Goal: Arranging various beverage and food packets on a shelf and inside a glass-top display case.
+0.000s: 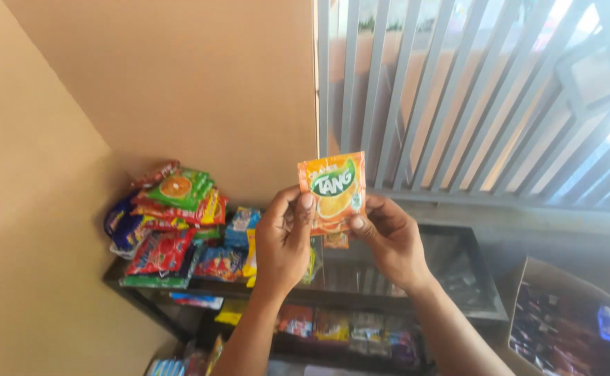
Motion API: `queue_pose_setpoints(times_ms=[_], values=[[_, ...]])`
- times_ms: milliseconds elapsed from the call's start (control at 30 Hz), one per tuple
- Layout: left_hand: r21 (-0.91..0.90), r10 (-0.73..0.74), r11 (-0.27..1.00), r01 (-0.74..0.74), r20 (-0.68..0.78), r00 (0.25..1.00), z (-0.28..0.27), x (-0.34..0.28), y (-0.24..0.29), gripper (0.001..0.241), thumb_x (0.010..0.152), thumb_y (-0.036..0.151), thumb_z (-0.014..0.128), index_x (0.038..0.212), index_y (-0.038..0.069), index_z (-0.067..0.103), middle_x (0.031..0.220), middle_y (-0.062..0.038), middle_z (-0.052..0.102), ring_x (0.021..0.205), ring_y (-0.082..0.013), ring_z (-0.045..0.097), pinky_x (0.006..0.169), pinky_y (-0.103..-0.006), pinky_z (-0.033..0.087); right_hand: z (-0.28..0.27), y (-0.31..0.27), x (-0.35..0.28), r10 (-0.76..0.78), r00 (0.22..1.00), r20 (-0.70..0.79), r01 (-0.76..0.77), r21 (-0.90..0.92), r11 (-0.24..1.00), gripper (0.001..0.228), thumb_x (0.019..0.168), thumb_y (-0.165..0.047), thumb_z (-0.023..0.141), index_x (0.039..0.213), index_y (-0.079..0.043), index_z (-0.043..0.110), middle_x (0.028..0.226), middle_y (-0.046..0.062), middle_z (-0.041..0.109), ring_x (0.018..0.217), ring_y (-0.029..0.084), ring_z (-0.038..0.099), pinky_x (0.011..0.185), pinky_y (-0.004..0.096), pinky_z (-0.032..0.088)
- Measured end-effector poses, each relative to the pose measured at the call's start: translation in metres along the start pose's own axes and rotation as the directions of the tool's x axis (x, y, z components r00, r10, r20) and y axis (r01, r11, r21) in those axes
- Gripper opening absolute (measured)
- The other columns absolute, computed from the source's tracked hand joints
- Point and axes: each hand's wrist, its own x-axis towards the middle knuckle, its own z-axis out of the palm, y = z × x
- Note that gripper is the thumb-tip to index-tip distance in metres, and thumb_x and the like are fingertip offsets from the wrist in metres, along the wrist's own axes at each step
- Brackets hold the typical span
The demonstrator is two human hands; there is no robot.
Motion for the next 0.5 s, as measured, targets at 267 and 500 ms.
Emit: queue_pose_setpoints(times_ms=[267,500], values=[[0.039,0.197,0.979,-0.200,0.085,0.977,0.010,0.036,0.057,0.024,0.110,0.017,0.056,0.120,-0.004,0.063,0.100,-0.004,0.074,0.092,-0.0059,0.067,0.081,-0.0237,0.056,0.021,-0.062,0.023,-0.205,0.978,0.024,0.206,-0.033,0.978,0.029,0.103,-0.013,0.065,0.127,0.003,0.062,0.105,0.007,0.073,0.093,0.012,0.068,0.084,0.029,0.057],[0.556,0.519,0.707,-0.437,0.011,0.854,0.024,0.037,0.088,0.042,0.105,0.028,0.068,0.134,-0.001,0.057,0.123,-0.013,0.059,0.111,-0.0164,0.060,0.096,-0.0332,0.053,0.046,-0.078,0.028,-0.515,0.847,-0.132,0.491,-0.179,0.853,0.022,0.103,-0.005,0.070,0.122,0.004,0.063,0.109,0.007,0.072,0.097,0.013,0.070,0.085,0.027,0.060]])
